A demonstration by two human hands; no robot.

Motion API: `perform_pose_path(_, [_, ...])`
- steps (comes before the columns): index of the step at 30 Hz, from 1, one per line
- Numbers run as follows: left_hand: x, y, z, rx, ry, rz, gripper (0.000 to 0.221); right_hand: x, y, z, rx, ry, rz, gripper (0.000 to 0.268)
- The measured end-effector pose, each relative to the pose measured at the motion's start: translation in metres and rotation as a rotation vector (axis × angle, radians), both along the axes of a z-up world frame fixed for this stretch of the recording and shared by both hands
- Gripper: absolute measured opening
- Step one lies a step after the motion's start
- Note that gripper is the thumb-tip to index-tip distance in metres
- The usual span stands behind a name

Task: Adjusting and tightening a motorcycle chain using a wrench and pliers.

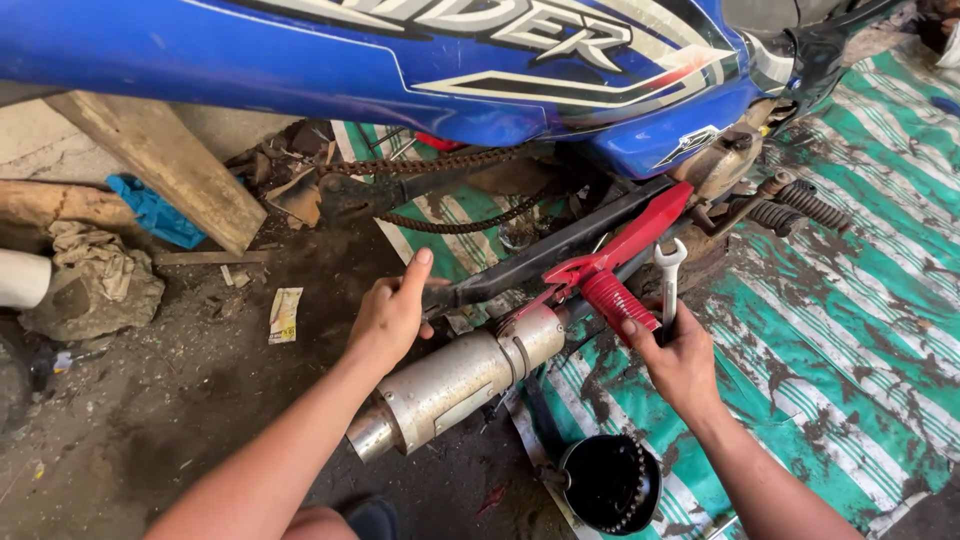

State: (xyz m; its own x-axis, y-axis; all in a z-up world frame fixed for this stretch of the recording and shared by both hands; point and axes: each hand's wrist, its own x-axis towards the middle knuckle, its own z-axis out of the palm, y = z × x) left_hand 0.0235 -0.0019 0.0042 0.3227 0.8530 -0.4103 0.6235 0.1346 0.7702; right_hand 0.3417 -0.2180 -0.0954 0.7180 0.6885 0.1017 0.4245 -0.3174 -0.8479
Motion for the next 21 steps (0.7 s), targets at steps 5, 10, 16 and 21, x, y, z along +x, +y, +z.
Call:
perform_pose_path(5, [0.008,-0.01,0.015,-0.026,-0.026,0.09,0.081,0.004,0.002,-0.02,0.062,0.017,0.006,0.042])
perform_pose_path(10, [0.014,-0.001,0.022,-0.053,-0.001,0.118,0.109,0.003,0.001,-0.022,0.072,0.02,-0.035,0.044])
perform_pose_path(16, [0.017,0.0,0.027,0.066,-0.019,0.126,0.089,0.002,0.003,-0.021,0.086,-0.006,-0.021,0.049])
perform_pose_path(21, [0.019,-0.007,0.026,0.13,-0.044,0.146,0.059,-0.007,0.001,-0.007,0.074,0.025,0.006,0.046])
